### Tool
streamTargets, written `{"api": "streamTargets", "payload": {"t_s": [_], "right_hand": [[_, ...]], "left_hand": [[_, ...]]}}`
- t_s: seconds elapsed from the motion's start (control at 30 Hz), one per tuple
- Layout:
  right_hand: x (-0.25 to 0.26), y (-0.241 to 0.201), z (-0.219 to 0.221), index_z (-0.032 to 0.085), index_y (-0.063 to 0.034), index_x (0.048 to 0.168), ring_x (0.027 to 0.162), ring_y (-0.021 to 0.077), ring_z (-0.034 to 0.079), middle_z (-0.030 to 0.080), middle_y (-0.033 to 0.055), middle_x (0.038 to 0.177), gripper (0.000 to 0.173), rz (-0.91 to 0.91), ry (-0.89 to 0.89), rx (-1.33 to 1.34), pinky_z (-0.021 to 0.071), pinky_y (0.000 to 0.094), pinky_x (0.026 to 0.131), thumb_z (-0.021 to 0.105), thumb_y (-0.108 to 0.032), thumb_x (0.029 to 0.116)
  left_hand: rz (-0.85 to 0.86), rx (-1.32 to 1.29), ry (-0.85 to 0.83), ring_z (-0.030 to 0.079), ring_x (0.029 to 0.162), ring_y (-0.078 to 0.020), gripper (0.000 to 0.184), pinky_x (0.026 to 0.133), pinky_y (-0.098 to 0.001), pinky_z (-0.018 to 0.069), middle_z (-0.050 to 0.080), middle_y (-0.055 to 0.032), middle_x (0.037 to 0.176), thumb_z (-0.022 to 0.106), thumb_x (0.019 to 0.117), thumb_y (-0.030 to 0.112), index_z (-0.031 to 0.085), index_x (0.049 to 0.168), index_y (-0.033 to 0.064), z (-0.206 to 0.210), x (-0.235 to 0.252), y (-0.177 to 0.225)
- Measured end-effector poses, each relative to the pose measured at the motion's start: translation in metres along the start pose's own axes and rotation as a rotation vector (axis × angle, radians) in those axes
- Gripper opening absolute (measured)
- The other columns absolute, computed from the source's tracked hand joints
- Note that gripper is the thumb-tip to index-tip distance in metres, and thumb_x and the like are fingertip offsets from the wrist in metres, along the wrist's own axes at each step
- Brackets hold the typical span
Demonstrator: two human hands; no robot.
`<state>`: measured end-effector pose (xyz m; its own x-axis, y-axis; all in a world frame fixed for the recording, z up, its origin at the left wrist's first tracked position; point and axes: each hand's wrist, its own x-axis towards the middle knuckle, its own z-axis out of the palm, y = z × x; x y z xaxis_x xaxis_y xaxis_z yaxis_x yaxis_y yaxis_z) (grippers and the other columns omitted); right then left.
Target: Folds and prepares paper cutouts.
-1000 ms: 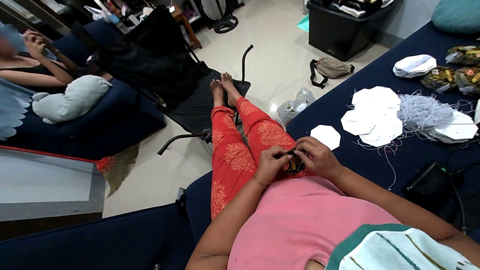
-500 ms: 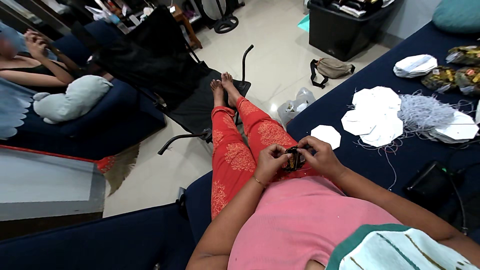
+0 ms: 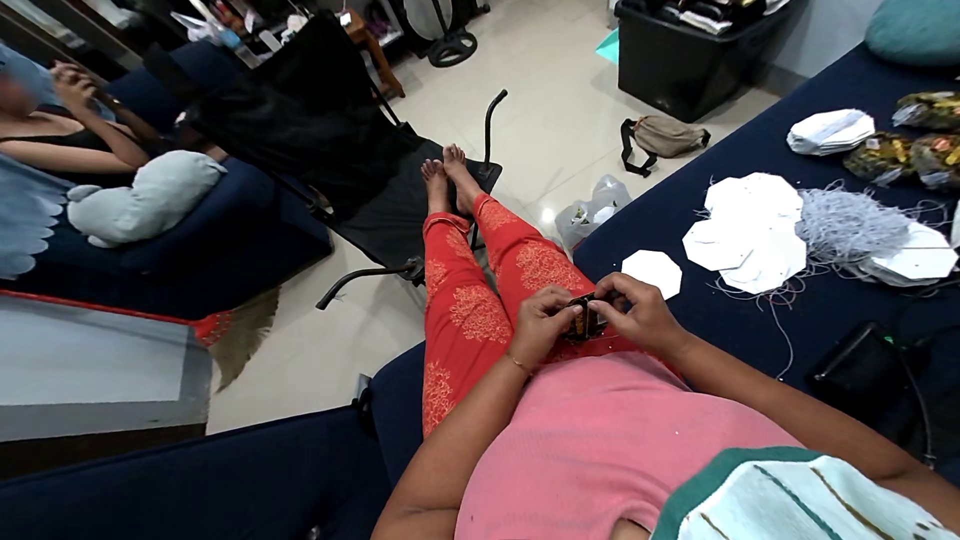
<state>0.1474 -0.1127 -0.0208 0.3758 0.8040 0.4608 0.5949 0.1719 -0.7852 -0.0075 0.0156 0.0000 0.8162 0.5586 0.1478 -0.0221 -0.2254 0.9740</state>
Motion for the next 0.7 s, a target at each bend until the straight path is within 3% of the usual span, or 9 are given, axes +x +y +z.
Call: {"api": "streamTargets", "payload": {"t_s": [0.17,0.37,0.53,0.7], "right_hand": [[0.001,0.0,0.0,0.069,0.0028,0.1,0.084,0.0141,0.069,0.071,0.0137,0.098,0.012,0.047,0.003,0.028,0.0579,0.0263,0.076,0.061,-0.003,0.0943],[0.003,-0.001,-0.005,0.068,0.0038,0.101,0.084,0.0121,0.069,0.07,0.0129,0.097,0.012,0.126,0.02,0.061,0.0583,0.0263,0.076,0.061,-0.002,0.0945],[0.006,-0.006,-0.009,0.068,0.0034,0.102,0.077,0.0083,0.066,0.07,0.0112,0.099,0.011,0.228,0.02,0.109,0.0567,0.0235,0.071,0.062,-0.004,0.0952],[0.012,-0.008,-0.014,0.067,0.0017,0.101,0.077,0.0071,0.066,0.069,0.0077,0.097,0.01,0.253,0.054,0.147,0.0574,0.0242,0.07,0.063,-0.005,0.0953]], "left_hand": [[-0.006,-0.093,0.081,0.065,0.089,-0.0042,0.005,0.08,-0.0223,0.0557,0.07,-0.0026,0.094,0.071,0.0869,0.001,0.071,0.082,-0.0012,0.0,0.0,-0.001],[-0.102,-0.27,0.189,0.066,0.081,-0.0061,0.008,0.076,-0.0249,0.0574,0.07,-0.0002,0.089,0.065,0.0913,0.0,0.07,0.085,0.002,-0.002,0.002,0.0],[-0.272,-0.287,0.213,0.064,0.074,-0.0053,0.012,0.072,-0.0233,0.0555,0.068,0.0004,0.083,0.058,0.0985,0.001,0.068,0.091,0.0004,-0.002,0.005,0.006],[-0.357,-0.315,0.153,0.065,0.082,-0.0072,0.013,0.079,-0.0261,0.0559,0.068,-0.0029,0.09,0.052,0.1023,0.001,0.064,0.103,-0.0037,-0.001,0.006,0.004]]}}
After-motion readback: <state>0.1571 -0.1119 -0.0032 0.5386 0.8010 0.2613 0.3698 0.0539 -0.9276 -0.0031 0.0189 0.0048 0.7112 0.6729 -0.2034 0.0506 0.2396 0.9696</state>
